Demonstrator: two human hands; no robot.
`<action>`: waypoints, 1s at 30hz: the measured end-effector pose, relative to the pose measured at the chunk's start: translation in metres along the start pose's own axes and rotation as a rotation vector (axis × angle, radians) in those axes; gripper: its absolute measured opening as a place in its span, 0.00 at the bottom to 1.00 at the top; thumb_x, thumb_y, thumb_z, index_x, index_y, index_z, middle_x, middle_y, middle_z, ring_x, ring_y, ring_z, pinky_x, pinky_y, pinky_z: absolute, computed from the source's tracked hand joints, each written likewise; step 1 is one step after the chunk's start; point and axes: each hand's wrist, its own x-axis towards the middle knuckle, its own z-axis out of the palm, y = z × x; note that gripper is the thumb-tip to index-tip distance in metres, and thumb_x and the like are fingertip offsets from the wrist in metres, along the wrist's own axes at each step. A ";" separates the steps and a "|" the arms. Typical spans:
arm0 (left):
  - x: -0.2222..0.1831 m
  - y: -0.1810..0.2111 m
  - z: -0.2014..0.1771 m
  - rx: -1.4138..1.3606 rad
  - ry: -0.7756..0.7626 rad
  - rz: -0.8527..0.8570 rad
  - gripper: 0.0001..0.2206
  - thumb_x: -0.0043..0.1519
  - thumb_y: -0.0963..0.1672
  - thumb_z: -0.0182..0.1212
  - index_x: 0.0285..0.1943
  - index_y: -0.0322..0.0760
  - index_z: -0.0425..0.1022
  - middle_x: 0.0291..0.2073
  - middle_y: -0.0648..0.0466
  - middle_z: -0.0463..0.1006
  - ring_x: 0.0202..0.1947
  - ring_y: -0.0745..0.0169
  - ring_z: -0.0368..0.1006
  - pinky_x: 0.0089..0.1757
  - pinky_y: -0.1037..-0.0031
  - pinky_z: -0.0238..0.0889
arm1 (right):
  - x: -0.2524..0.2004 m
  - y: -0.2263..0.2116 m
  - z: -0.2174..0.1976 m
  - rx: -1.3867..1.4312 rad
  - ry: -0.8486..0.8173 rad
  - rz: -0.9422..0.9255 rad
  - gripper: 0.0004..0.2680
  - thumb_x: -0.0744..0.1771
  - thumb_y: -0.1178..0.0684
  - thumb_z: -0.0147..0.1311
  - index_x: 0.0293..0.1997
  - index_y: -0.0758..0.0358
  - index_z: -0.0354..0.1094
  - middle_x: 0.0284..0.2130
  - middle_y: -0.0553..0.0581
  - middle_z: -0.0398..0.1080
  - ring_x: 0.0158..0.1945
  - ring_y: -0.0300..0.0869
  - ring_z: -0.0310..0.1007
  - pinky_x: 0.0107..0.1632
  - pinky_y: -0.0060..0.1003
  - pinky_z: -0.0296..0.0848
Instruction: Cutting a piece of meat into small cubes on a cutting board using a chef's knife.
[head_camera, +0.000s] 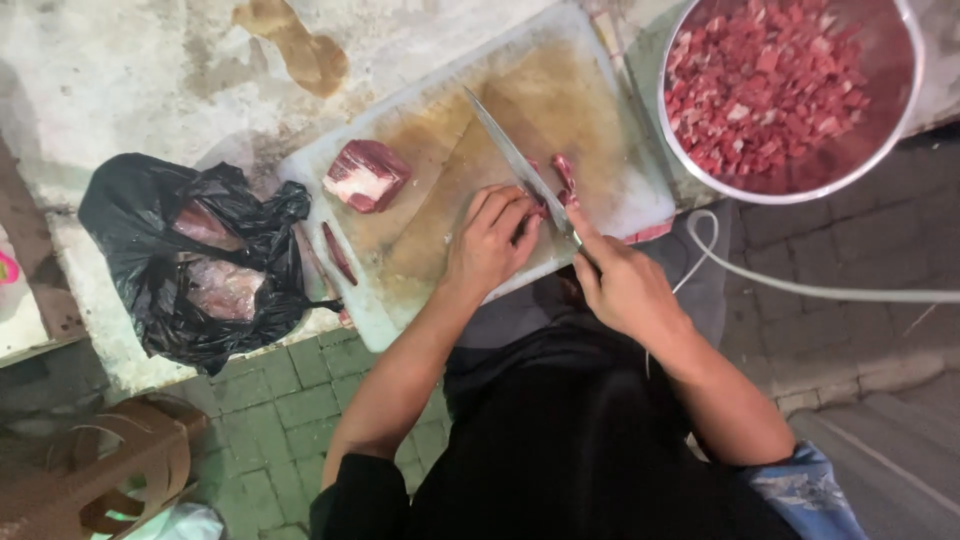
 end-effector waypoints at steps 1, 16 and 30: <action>0.001 0.000 -0.001 -0.013 0.013 0.004 0.06 0.58 0.42 0.63 0.39 0.31 0.77 0.37 0.47 0.75 0.39 0.47 0.74 0.42 0.66 0.71 | 0.002 0.002 -0.003 0.061 0.035 -0.002 0.20 0.67 0.48 0.48 0.70 0.42 0.57 0.40 0.59 0.74 0.37 0.62 0.75 0.36 0.59 0.75; -0.010 -0.014 0.005 0.164 -0.146 0.084 0.05 0.58 0.43 0.61 0.40 0.38 0.77 0.38 0.51 0.75 0.44 0.50 0.72 0.41 0.68 0.66 | -0.038 0.050 -0.004 0.407 0.296 0.056 0.21 0.65 0.58 0.56 0.67 0.54 0.64 0.44 0.68 0.74 0.47 0.60 0.73 0.46 0.52 0.73; 0.043 0.004 -0.030 0.296 -0.540 -0.004 0.25 0.51 0.39 0.63 0.62 0.41 0.72 0.59 0.48 0.69 0.61 0.41 0.64 0.48 0.56 0.66 | -0.054 0.076 0.018 0.457 0.338 0.125 0.20 0.64 0.60 0.58 0.64 0.54 0.68 0.34 0.68 0.75 0.41 0.59 0.75 0.39 0.51 0.70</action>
